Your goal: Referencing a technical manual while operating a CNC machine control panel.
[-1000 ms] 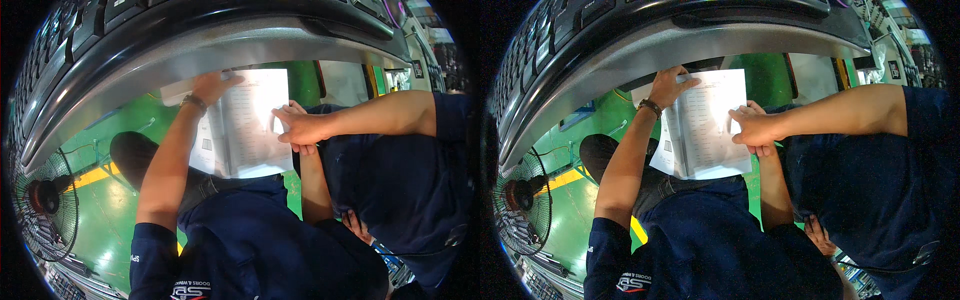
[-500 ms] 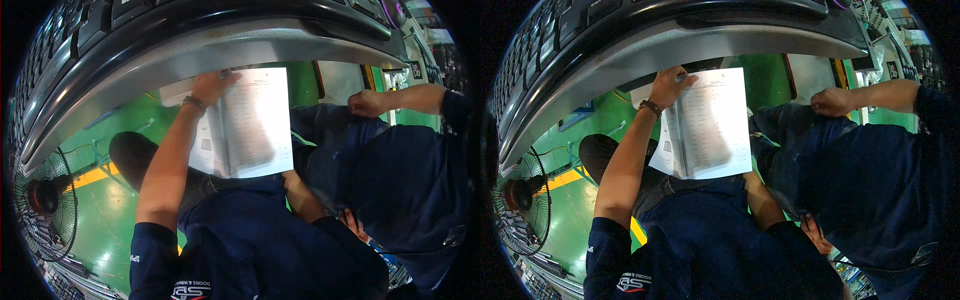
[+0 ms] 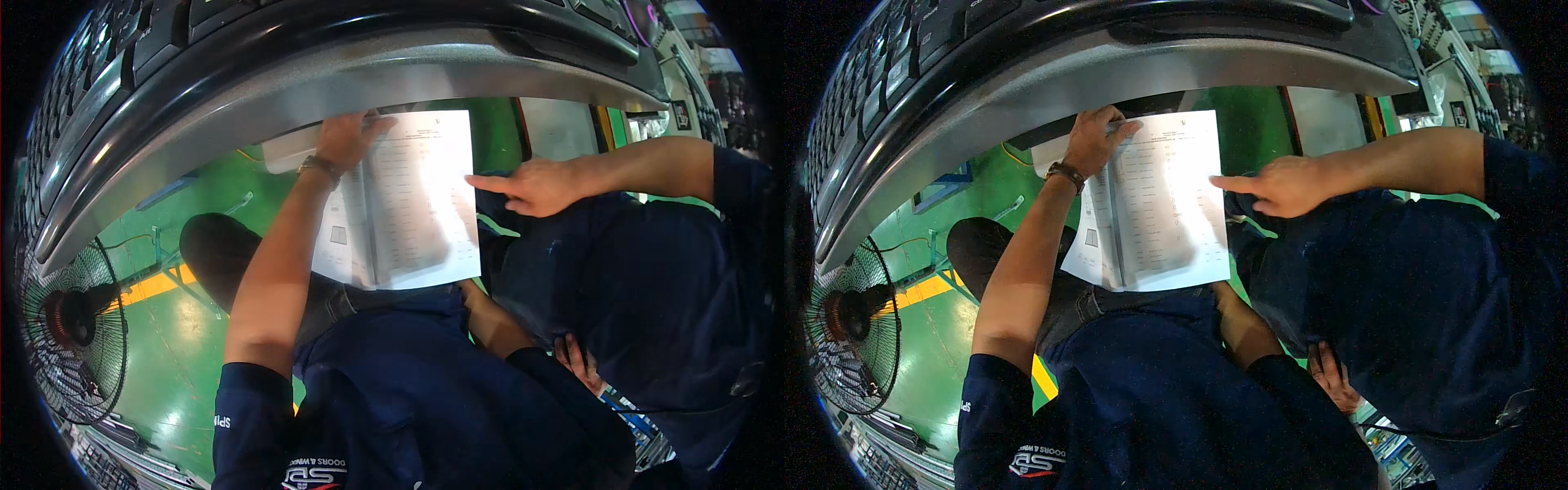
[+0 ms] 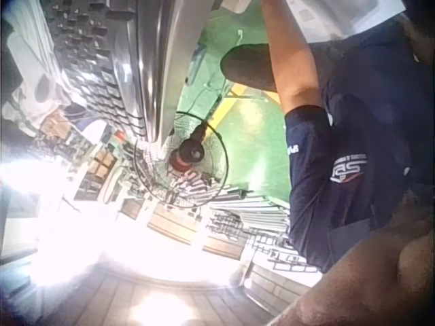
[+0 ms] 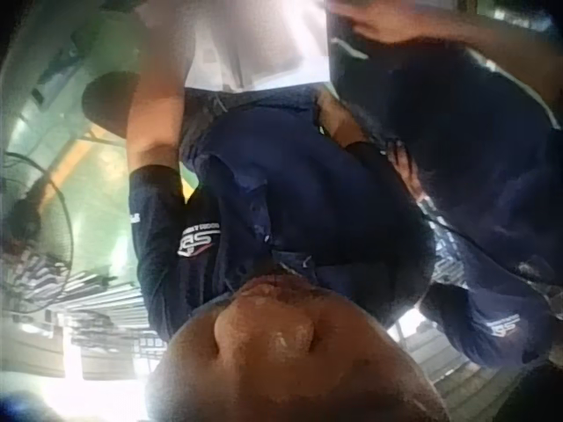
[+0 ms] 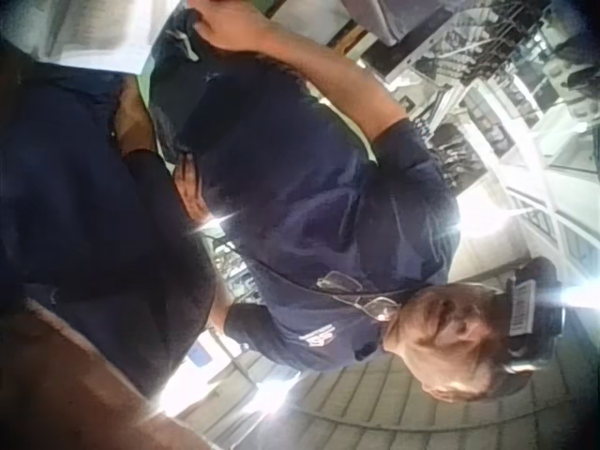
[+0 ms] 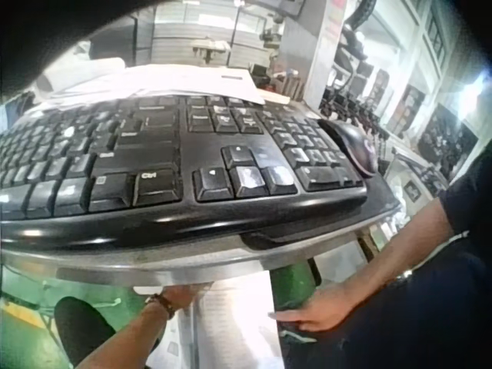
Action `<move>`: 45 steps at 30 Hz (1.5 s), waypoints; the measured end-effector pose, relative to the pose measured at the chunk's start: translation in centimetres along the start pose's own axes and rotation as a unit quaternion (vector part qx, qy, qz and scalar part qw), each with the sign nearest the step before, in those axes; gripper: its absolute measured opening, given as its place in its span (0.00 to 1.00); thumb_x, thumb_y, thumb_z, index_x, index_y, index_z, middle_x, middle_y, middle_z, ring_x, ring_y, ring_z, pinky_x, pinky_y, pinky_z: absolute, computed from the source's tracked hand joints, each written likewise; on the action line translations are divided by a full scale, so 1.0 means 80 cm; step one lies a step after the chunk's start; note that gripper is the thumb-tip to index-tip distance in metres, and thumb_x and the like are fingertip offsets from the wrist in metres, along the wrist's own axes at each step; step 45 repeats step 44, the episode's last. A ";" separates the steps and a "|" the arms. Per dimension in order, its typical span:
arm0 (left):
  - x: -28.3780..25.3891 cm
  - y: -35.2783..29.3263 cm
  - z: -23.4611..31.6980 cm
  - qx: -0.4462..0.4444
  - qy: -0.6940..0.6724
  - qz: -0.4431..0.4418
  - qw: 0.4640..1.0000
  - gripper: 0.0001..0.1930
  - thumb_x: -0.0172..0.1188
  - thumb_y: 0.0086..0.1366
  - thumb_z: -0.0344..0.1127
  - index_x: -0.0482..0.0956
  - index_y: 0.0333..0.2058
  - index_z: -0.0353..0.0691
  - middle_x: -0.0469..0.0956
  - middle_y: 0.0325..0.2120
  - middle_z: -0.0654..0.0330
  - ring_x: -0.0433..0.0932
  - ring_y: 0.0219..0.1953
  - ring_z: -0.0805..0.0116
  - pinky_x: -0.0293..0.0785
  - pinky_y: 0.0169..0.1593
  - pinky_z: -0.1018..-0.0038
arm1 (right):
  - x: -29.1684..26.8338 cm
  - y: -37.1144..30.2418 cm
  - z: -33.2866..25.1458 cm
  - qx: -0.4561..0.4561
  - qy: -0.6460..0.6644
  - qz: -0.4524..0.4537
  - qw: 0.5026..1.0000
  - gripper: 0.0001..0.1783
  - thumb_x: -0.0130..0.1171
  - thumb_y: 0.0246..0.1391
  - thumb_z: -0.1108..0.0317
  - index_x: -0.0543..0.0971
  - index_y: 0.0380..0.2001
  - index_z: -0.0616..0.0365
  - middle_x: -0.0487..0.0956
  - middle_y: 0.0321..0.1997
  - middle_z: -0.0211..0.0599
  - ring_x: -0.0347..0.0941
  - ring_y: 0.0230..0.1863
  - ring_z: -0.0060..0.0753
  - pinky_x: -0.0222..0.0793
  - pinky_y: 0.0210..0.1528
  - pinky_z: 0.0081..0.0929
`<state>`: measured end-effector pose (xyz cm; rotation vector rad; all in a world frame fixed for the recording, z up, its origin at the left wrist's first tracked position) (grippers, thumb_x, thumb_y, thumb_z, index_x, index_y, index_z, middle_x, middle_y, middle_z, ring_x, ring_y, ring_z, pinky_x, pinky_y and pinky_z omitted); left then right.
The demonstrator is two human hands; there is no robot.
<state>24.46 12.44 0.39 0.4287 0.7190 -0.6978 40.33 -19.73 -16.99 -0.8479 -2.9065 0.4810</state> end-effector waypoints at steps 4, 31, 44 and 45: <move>-0.003 -0.001 0.001 0.006 0.005 -0.005 1.000 0.24 0.65 0.66 0.59 0.83 0.38 0.39 0.82 0.41 0.54 0.74 0.49 0.53 0.69 0.56 0.59 | 0.000 -0.006 -0.002 0.001 0.012 0.005 1.000 0.22 0.51 0.71 0.55 0.82 0.50 0.65 0.86 0.42 0.41 0.81 0.39 0.32 0.78 0.45 0.29; -0.011 -0.005 -0.006 -0.013 0.000 0.013 1.000 0.23 0.67 0.65 0.56 0.84 0.36 0.37 0.82 0.40 0.53 0.76 0.48 0.53 0.72 0.55 0.60 | -0.004 -0.002 0.025 -0.008 0.088 0.023 0.996 0.19 0.53 0.69 0.60 0.82 0.50 0.64 0.86 0.42 0.43 0.81 0.40 0.33 0.77 0.46 0.28; 0.014 0.003 -0.010 -0.044 -0.007 -0.007 0.999 0.28 0.64 0.66 0.61 0.85 0.40 0.36 0.83 0.39 0.47 0.80 0.45 0.50 0.72 0.55 0.57 | 0.049 -0.043 -0.309 -0.132 -0.153 0.123 0.972 0.17 0.56 0.66 0.74 0.83 0.55 0.53 0.77 0.29 0.21 0.67 0.26 0.12 0.64 0.29 0.14; 0.014 0.003 -0.010 -0.044 -0.007 -0.007 0.999 0.28 0.64 0.66 0.61 0.85 0.40 0.36 0.83 0.39 0.47 0.80 0.45 0.50 0.72 0.55 0.57 | 0.049 -0.043 -0.309 -0.132 -0.153 0.123 0.972 0.17 0.56 0.66 0.74 0.83 0.55 0.53 0.77 0.29 0.21 0.67 0.26 0.12 0.64 0.29 0.14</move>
Point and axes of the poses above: each hand's wrist, its own y-axis towards the middle knuckle, its own x-axis out of the palm, z = x × y, the point moved 6 cm from there along y, towards the middle knuckle
